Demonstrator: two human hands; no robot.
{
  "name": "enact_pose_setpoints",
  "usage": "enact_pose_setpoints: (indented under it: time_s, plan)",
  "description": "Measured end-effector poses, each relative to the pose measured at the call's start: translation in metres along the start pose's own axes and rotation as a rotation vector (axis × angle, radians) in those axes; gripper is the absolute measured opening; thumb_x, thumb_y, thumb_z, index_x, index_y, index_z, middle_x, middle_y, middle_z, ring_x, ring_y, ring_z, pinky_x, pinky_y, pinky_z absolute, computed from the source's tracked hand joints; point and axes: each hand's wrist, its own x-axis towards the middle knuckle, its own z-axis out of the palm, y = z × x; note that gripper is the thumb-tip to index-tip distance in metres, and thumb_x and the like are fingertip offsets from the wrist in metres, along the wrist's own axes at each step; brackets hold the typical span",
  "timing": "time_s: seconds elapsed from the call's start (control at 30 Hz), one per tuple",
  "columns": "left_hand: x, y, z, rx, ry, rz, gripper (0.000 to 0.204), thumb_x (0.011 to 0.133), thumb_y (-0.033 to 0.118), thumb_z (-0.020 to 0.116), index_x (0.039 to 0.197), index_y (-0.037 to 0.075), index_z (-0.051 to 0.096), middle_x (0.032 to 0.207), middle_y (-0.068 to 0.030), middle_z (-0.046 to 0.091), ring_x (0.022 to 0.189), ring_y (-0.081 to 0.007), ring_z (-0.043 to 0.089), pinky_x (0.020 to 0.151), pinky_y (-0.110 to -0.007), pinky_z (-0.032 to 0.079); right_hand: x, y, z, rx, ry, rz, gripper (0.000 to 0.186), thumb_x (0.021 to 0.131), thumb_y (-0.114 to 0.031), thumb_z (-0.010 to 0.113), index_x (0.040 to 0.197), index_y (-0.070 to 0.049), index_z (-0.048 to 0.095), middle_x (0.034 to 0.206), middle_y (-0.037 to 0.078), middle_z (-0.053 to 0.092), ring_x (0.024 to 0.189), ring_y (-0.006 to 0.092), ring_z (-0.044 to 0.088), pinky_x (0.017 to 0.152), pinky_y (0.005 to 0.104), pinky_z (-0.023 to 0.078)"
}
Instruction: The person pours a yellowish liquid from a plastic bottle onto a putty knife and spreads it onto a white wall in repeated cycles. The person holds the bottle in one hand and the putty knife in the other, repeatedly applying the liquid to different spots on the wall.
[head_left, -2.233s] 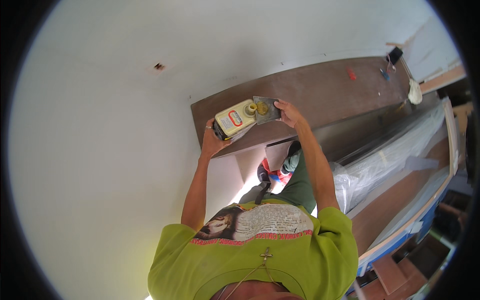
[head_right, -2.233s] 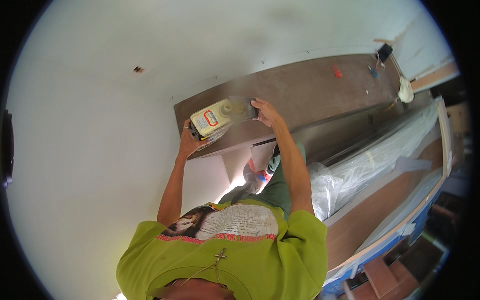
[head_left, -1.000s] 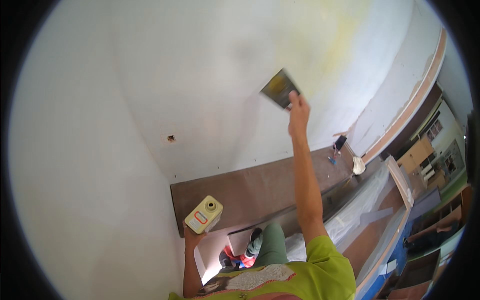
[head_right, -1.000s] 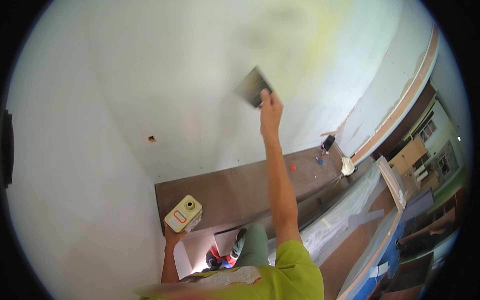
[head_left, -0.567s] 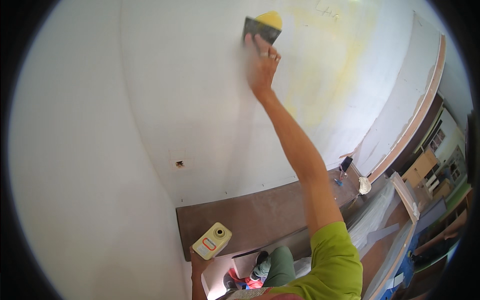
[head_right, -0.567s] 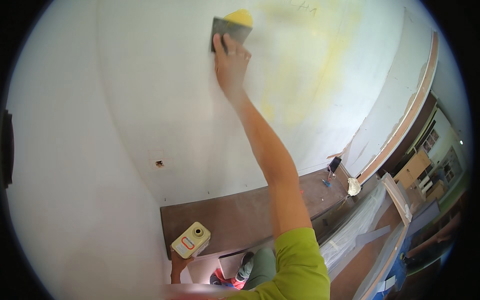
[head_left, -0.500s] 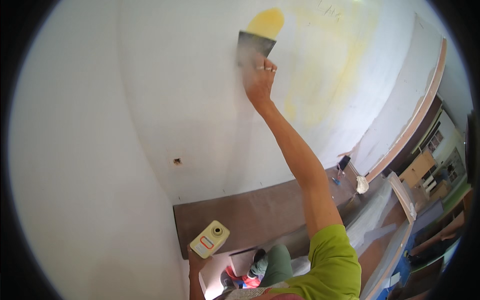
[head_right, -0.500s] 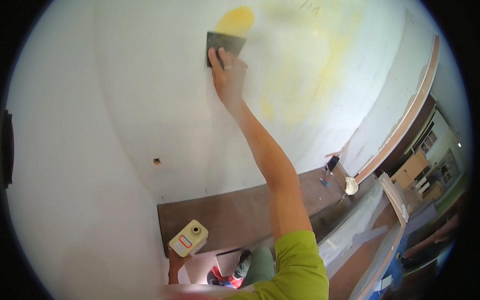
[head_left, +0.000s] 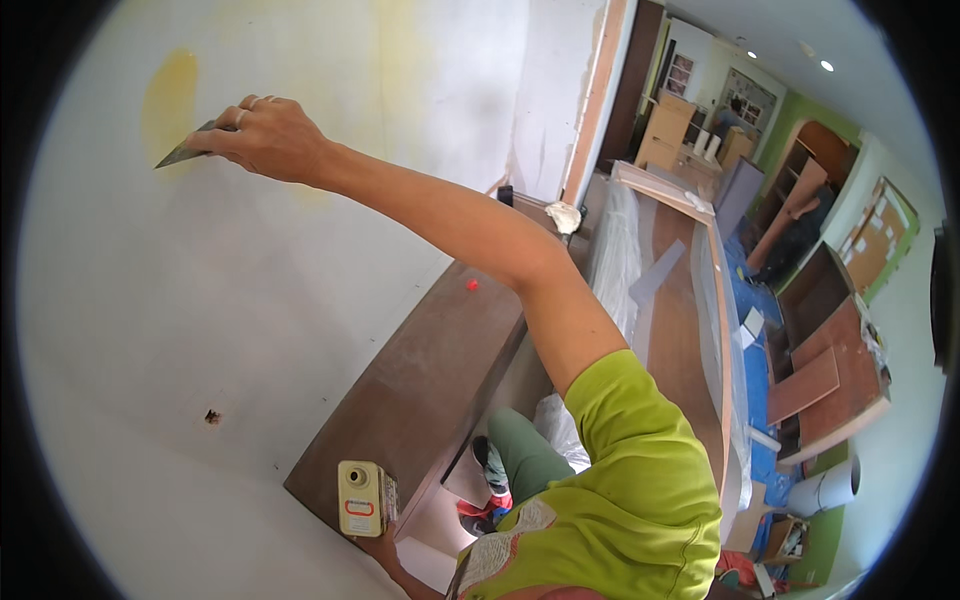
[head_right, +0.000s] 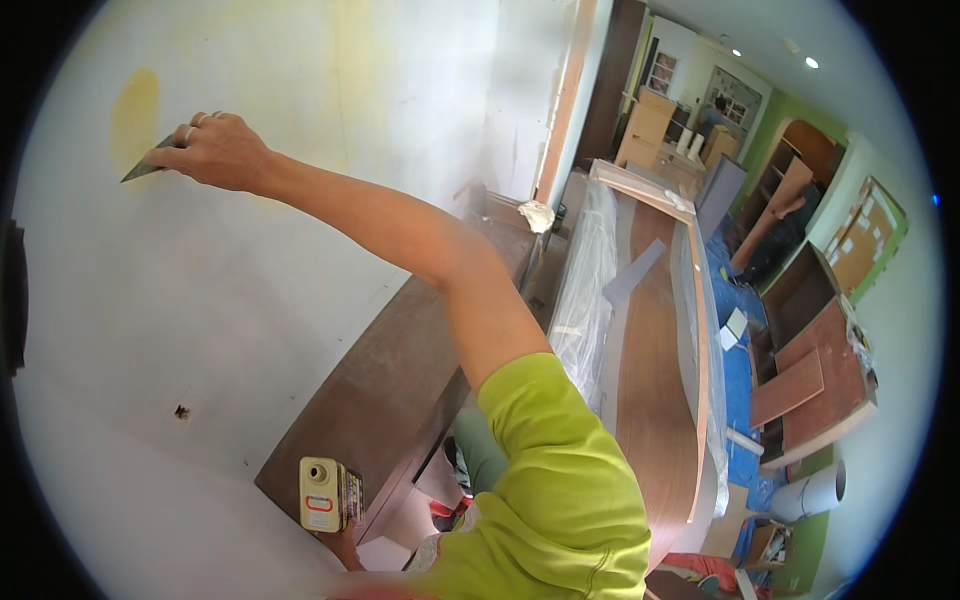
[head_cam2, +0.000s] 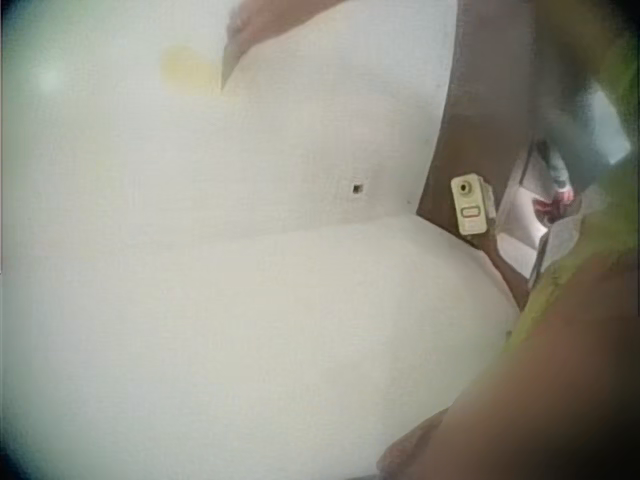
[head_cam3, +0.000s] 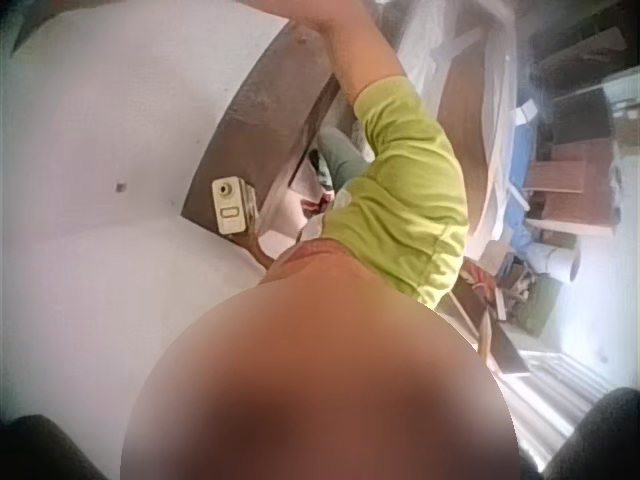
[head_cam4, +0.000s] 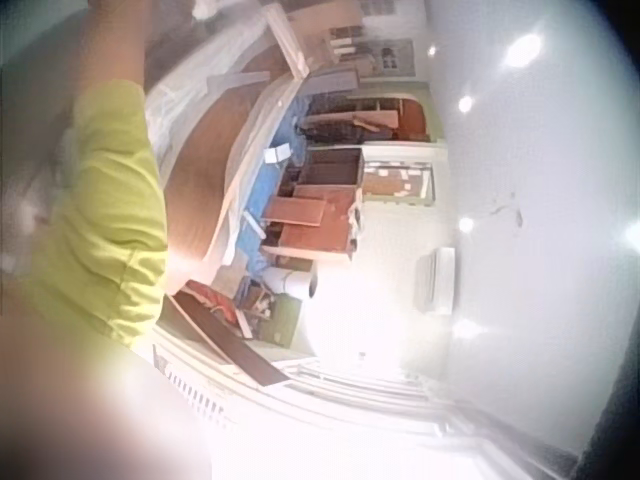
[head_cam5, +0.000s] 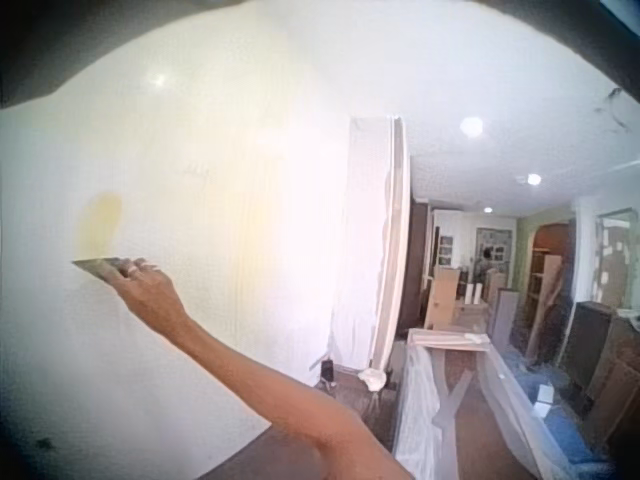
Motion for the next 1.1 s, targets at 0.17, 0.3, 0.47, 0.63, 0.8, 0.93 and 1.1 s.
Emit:
enact_pose_setpoints:
  time_s: [0.17,0.3,0.47,0.63,0.8,0.93,1.1]
  plan:
    - [-0.008,0.023,0.005,0.051,0.059,-0.06,0.106,0.055,-0.006,0.08,0.151,-0.005,0.034,0.146,-0.0216,0.05,0.131,-0.0338,0.052,0.117,-0.045,0.038,0.001,-0.002,-0.012,0.117,-0.098,0.218,0.022,0.094,-0.014,0.07,0.115,-0.02,0.071,0.088,0.003,0.074,0.083,0.0208,0.071,0.062,0.0349,0.054]
    - [-0.008,0.036,0.007,0.01,0.04,-0.081,0.106,0.055,-0.007,0.078,0.151,-0.005,0.034,0.144,-0.0211,0.051,0.131,-0.0337,0.052,0.116,-0.046,0.039,-0.014,-0.005,-0.018,0.118,-0.243,0.178,0.029,0.095,-0.011,0.064,0.121,-0.023,0.07,0.1,0.005,0.074,0.091,0.0238,0.071,0.066,0.034,0.057]
    - [-0.006,0.038,0.009,0.015,0.032,-0.056,0.104,0.057,-0.008,0.076,0.152,-0.004,0.033,0.145,-0.0208,0.05,0.131,-0.0335,0.052,0.116,-0.045,0.038,-0.031,-0.006,-0.017,0.066,-0.309,0.0,0.038,0.093,-0.003,0.063,0.124,-0.024,0.071,0.114,0.005,0.074,0.104,0.026,0.071,0.077,0.0356,0.06]
    - [-0.003,0.031,0.009,-0.111,0.02,-0.088,0.109,0.057,-0.008,0.076,0.154,-0.002,0.026,0.149,-0.0201,0.047,0.133,-0.0327,0.051,0.117,-0.047,0.038,-0.029,0.002,-0.01,-0.007,-0.199,-0.138,0.039,0.091,-0.005,0.066,0.122,-0.028,0.072,0.117,0.004,0.073,0.107,0.0253,0.071,0.084,0.0347,0.06]
    - [-0.005,0.024,0.007,-0.038,0.06,-0.097,0.109,0.057,-0.007,0.079,0.154,-0.003,0.029,0.148,-0.0198,0.048,0.133,-0.0325,0.051,0.116,-0.046,0.039,0.005,0.013,0.002,-0.111,-0.03,-0.257,0.041,0.088,-0.008,0.068,0.12,-0.033,0.073,0.121,0.004,0.072,0.11,0.0257,0.071,0.087,0.0349,0.061]
    - [-0.005,0.023,0.008,-0.012,0.111,-0.128,0.105,0.058,-0.007,0.08,0.152,-0.004,0.033,0.146,-0.0193,0.05,0.131,-0.032,0.053,0.115,-0.045,0.04,0.063,0.03,0.015,-0.207,0.086,-0.334,0.041,0.087,-0.008,0.069,0.118,-0.035,0.075,0.122,0.004,0.072,0.112,0.0261,0.071,0.087,0.0346,0.061]
    - [-0.007,0.03,0.009,-0.081,0.074,-0.051,0.104,0.058,-0.006,0.081,0.151,-0.005,0.034,0.143,-0.0188,0.052,0.128,-0.032,0.054,0.113,-0.046,0.042,0.143,0.035,0.048,-0.234,0.025,-0.422,0.048,0.1,-0.017,0.056,0.14,-0.043,0.061,0.144,0.003,0.062,0.133,0.028,0.059,0.104,0.0393,0.055]
